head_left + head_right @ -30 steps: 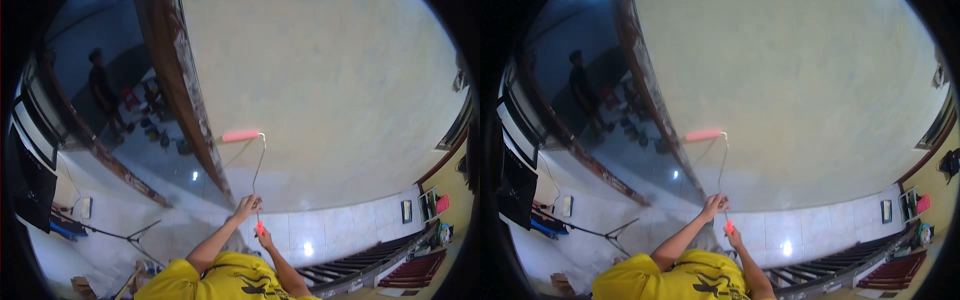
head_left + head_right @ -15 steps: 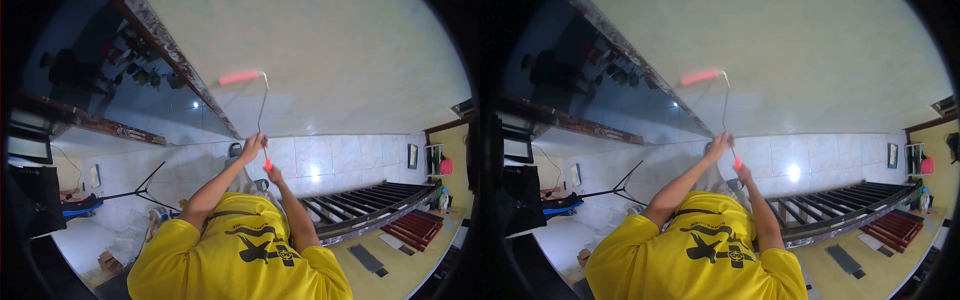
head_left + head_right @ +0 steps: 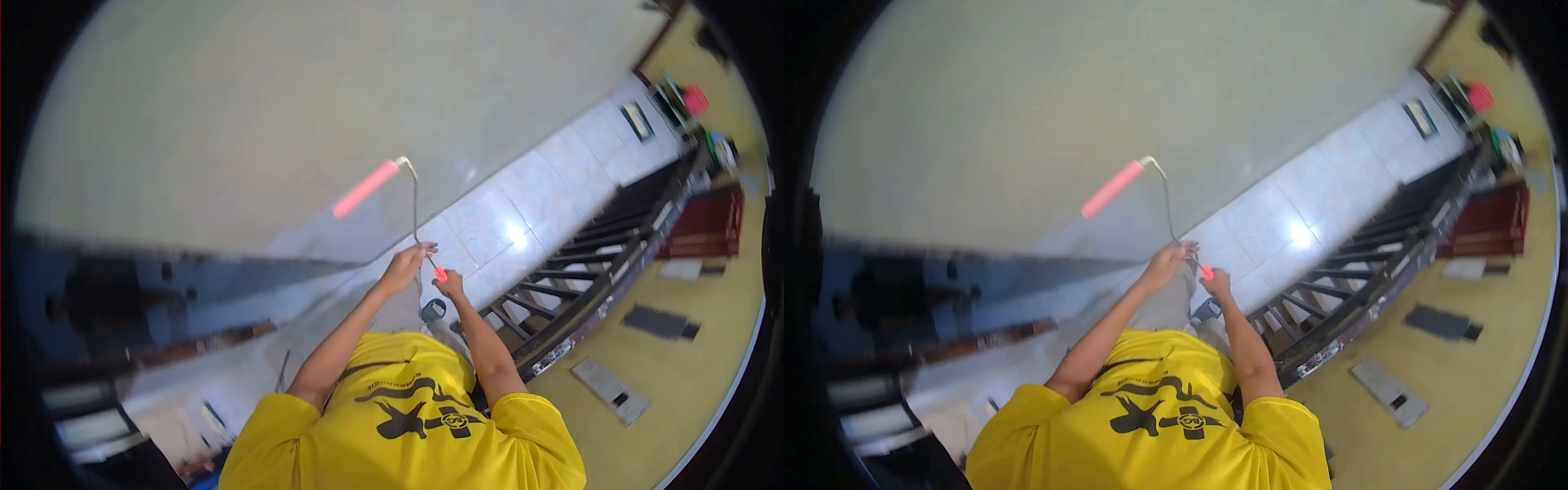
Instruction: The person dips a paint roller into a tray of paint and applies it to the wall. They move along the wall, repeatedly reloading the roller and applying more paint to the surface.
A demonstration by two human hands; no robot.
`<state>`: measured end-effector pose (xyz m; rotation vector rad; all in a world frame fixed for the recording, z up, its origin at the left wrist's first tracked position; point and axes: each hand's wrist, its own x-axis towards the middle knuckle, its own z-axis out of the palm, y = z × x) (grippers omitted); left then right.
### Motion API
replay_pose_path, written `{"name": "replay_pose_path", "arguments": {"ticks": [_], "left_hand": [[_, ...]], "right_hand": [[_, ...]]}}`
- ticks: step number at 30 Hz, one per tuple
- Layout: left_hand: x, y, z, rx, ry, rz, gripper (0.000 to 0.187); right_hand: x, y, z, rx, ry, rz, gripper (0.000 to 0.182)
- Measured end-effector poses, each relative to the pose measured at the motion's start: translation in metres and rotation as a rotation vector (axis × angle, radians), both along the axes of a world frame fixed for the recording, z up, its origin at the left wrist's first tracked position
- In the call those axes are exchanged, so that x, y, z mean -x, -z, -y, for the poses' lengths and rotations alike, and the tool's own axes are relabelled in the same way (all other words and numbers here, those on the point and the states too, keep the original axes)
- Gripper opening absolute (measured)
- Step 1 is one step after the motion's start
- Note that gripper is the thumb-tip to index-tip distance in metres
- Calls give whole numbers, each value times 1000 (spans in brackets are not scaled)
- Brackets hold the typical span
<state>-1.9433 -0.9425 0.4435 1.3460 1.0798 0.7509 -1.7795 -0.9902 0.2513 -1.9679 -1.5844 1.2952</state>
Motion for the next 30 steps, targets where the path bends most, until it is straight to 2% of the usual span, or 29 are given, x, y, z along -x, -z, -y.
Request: {"name": "replay_pose_path", "arguments": {"ticks": [1,3,5,7,8,9,10,11,12,14,16,17,19,20,21,22,23,24,25,26,27,28,30], "left_hand": [[-16,4,-11,-81,138,-84,40],[-39,2,-36,8,235,-98,45],[-50,24,-70,376,251,-72,47],[-47,72,-99,412,270,-203,45],[-34,120,-111,462,253,-313,43],[-14,179,-120,347,334,-337,42],[2,230,-128,476,321,-461,41],[-12,207,-137,853,151,-430,39],[-3,224,-141,1004,92,-411,37],[1,254,-161,1316,107,-657,37],[-37,248,-195,1106,239,-853,37],[-58,237,-212,994,295,-947,37],[-109,215,-242,1037,135,-624,40],[-145,210,-266,1031,44,-444,41],[-184,197,-291,989,98,-386,41],[-217,183,-312,950,143,-339,40],[-250,186,-331,895,158,-381,37],[-277,200,-352,778,276,-334,33],[-319,169,-374,744,283,-295,32],[-348,175,-395,682,335,-278,32],[-382,158,-419,628,373,-278,33],[-414,144,-440,591,361,-246,33],[-454,132,-477,549,323,-223,33]], "right_hand": [[-16,-5,3,30,91,-25,39],[-48,2,2,65,282,-36,35],[-87,18,-5,69,468,7,31],[-128,8,-26,29,682,60,31],[-151,-9,-36,-4,807,90,31],[-172,-8,-43,-119,900,70,30],[-202,-7,-60,-237,979,60,29],[-232,-16,-77,-132,1023,45,29],[-259,-35,-88,-11,1051,25,29],[-304,-42,-116,138,1091,1,27],[-338,-32,-134,179,1133,-10,26],[-353,9,-126,199,1153,14,22],[-374,-21,-140,356,1282,-110,17],[-383,-14,-139,304,1328,-69,14],[-391,-2,-134,250,1360,-37,12],[-406,-10,-142,436,1371,-117,15],[-415,-5,-143,438,1490,-305,17],[-425,-28,-157,408,1559,-263,14],[-446,-25,-163,448,1453,-180,15],[-462,-47,-179,265,1522,-333,20],[-505,80,-152,345,1385,110,20],[-554,166,-135,200,1246,-47,18],[-599,51,-212,457,1364,-446,18]]}}
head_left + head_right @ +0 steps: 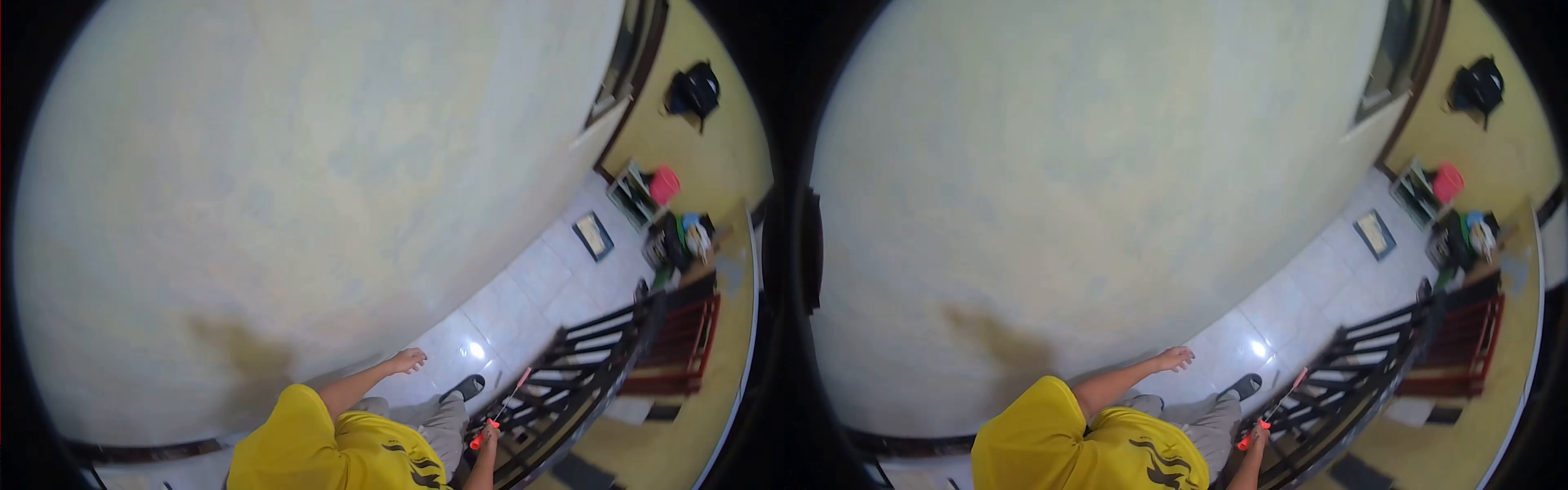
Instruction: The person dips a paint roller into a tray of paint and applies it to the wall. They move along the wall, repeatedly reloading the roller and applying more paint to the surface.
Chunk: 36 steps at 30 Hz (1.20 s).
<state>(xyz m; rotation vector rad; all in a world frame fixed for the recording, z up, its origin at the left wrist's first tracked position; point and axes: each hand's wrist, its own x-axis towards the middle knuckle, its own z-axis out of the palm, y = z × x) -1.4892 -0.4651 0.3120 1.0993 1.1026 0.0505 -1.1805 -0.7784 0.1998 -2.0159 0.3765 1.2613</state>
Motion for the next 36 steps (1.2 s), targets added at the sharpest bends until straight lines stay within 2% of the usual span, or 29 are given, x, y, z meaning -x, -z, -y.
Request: {"name": "replay_pose_path", "arguments": {"ticks": [2,4,6,7,9,10,11,12,13,14,15,16,17,18,20,21,23,24,25,26,27,28,29,30,31,34,36], "left_hand": [[-43,-8,-31,-17,-57,-2,33],[-65,7,-51,-30,-199,-44,31],[-74,17,-56,39,-352,-113,29],[-86,20,-55,81,-446,-138,30],[-109,-1,-48,224,-578,-237,33],[-116,8,-43,271,-523,-229,38],[-119,30,-42,282,-398,-272,41],[-148,7,-43,239,-387,-327,39],[-172,2,-54,231,-263,-379,40],[-190,9,-56,225,-150,-430,42],[-200,29,-59,10,207,-455,40],[-209,66,-69,-210,563,-451,39],[-231,92,-94,-448,911,-415,37],[-250,102,-117,-447,856,-365,36],[-318,127,-191,-484,707,-258,34],[-359,132,-225,-497,617,-205,34],[-426,137,-258,-480,420,-106,32],[-502,81,-308,-188,231,-333,29],[-550,94,-349,-371,233,-250,31],[-606,84,-387,-175,-15,-238,30],[-661,71,-418,73,-254,-32,27],[-702,75,-460,76,-56,-8,25],[-756,20,-490,-15,57,-32,25],[-811,-30,-514,28,-18,30,23],[-856,-55,-540,-4,-13,115,23],[-949,-104,-589,-78,-53,296,25],[-976,-107,-602,-99,-141,319,27]], "right_hand": [[-55,-3,-63,-168,-92,-16,17],[-127,18,-91,-296,-142,-28,19],[-190,22,-122,-591,-206,-162,23],[-227,5,-161,-348,-285,-196,37],[-281,-23,-206,-513,-180,-257,28],[-309,-34,-228,-594,-128,-294,24],[-340,3,-250,-585,-15,-361,12],[-376,-1,-268,-564,-32,-430,13],[-411,-7,-298,-548,-61,-497,14],[-435,-8,-319,-584,-36,-321,5],[-467,-14,-338,-673,96,-478,5],[-491,-71,-362,-581,109,-434,16],[-523,-78,-387,-627,104,-441,16],[-546,-82,-397,-667,101,-450,17],[-598,-85,-429,-589,242,-559,18],[-621,-115,-454,-526,215,-426,17],[-669,-129,-492,-535,234,-383,17],[-698,-133,-505,-543,252,-371,18],[-732,-136,-516,-520,205,-301,18],[-762,-135,-526,-494,163,-245,18],[-782,-134,-536,-468,126,-203,18],[-807,-151,-546,-387,108,-193,22],[-824,-166,-552,-336,78,-127,22],[-847,-182,-566,-298,37,-51,23],[-872,-192,-579,-270,13,-24,24],[-943,-206,-600,-129,-122,58,26],[-999,-204,-627,-4,-342,120,28]]}}
